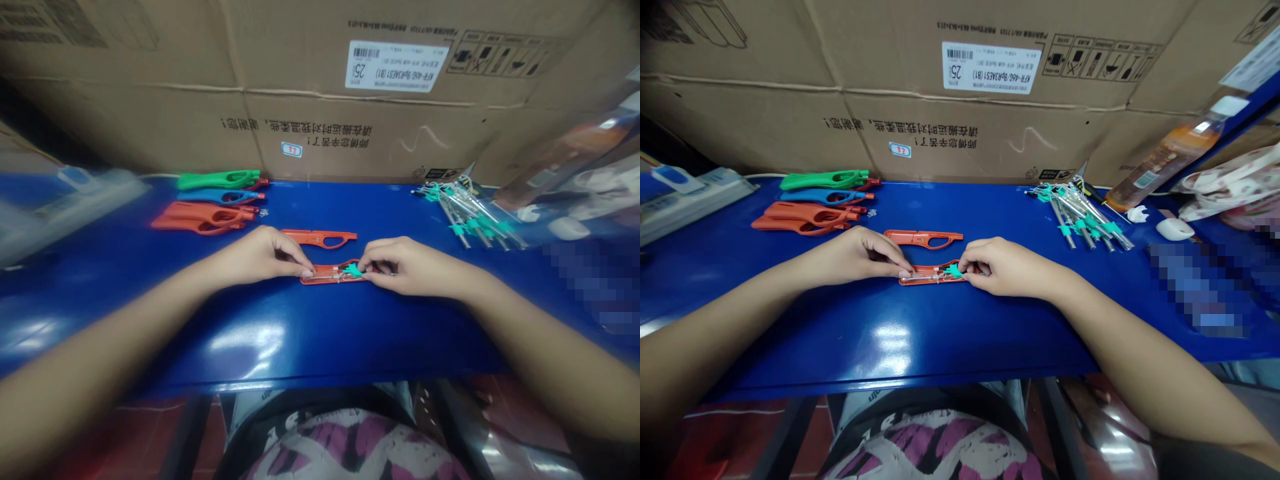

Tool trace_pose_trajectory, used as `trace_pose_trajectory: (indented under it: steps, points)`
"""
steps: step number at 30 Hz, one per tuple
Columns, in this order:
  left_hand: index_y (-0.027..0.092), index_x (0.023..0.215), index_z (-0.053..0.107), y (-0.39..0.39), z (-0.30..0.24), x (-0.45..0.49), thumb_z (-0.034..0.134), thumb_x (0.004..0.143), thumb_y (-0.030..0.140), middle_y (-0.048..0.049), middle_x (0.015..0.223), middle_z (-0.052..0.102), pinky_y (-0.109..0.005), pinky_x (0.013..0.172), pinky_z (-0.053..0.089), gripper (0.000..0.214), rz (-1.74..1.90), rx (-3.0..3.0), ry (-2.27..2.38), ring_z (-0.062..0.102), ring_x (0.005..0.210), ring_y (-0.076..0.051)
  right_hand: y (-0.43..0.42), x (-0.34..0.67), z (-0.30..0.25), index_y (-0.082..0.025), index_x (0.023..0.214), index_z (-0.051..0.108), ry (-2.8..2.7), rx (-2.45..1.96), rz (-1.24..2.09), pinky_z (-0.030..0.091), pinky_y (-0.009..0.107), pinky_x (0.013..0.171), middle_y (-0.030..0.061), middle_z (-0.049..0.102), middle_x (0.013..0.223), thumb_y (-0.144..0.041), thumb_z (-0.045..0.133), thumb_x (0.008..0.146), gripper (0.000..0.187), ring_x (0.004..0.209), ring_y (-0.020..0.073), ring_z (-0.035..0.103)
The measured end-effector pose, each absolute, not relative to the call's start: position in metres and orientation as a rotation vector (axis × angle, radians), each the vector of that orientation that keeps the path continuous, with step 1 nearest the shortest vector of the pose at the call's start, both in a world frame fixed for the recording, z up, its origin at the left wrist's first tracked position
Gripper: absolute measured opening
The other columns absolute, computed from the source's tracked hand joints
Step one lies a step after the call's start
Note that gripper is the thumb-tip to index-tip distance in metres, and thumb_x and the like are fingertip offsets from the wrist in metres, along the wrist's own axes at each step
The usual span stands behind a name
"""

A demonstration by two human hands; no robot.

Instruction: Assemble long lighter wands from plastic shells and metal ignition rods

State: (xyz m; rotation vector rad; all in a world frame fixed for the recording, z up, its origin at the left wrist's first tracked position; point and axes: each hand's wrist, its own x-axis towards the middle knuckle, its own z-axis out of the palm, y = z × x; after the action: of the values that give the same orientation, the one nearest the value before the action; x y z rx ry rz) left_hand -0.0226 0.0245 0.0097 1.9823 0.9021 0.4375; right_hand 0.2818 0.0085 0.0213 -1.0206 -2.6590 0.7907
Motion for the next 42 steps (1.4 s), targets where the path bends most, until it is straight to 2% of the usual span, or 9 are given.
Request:
trace_pose_trajectory:
  steps: [11,17,22,26,33,42]
  points:
    - [0.023,0.091,0.083,0.03,0.004,-0.024,0.083,0.078,0.036,-0.003,0.086,0.081,-0.03,0.077,0.062,0.018,0.441,1.874,0.944,0.077,0.079,-0.019,0.008,0.281,0.022,-0.016,0.097,0.073,-2.685,-1.006,0.741,0.043,0.025,0.063,0.0054,0.069,0.092,-0.014,0.06,0.09,0.015,0.071,0.0123,0.058]
    - [0.021,0.097,0.081,0.021,0.01,-0.019,0.075,0.086,0.035,-0.0041,0.094,0.081,-0.029,0.072,0.059,0.018,0.496,2.115,0.908,0.075,0.082,-0.019,0.009,0.282,0.022,-0.016,0.098,0.073,-2.676,-0.974,0.752,0.044,0.024,0.063,0.005,0.069,0.093,-0.013,0.06,0.09,0.015,0.072,0.0119,0.059]
    - [0.02,0.107,0.076,0.009,0.012,-0.011,0.07,0.091,0.029,-0.0067,0.109,0.075,-0.036,0.095,0.052,0.019,0.7,2.521,0.77,0.068,0.104,-0.021,0.007,0.28,0.025,-0.016,0.099,0.072,-2.632,-0.978,0.733,0.044,0.024,0.061,0.0042,0.067,0.091,-0.018,0.063,0.091,0.013,0.068,0.011,0.056]
    - [0.021,0.115,0.07,0.003,0.012,-0.009,0.068,0.093,0.03,-0.0068,0.118,0.07,-0.038,0.101,0.047,0.024,0.591,2.655,0.71,0.063,0.113,-0.023,0.007,0.28,0.025,-0.016,0.101,0.071,-2.623,-0.945,0.694,0.045,0.025,0.065,0.0045,0.067,0.095,-0.016,0.062,0.09,0.015,0.073,0.0122,0.057]
    - [0.02,0.112,0.065,0.001,0.015,-0.009,0.061,0.093,0.022,-0.0054,0.107,0.07,-0.034,0.087,0.051,0.02,0.443,2.633,0.776,0.066,0.098,-0.021,0.011,0.287,0.026,-0.019,0.101,0.069,-2.677,-0.9,0.676,0.047,0.028,0.073,0.005,0.069,0.103,-0.013,0.063,0.085,0.019,0.084,0.0158,0.062]
    - [0.019,0.112,0.065,0.005,0.013,-0.011,0.06,0.093,0.02,-0.0056,0.107,0.071,-0.033,0.087,0.051,0.019,0.453,2.623,0.748,0.066,0.098,-0.021,0.013,0.286,0.024,-0.02,0.096,0.071,-2.746,-0.912,0.582,0.045,0.028,0.072,0.004,0.072,0.097,-0.016,0.06,0.093,0.012,0.083,0.0162,0.065]
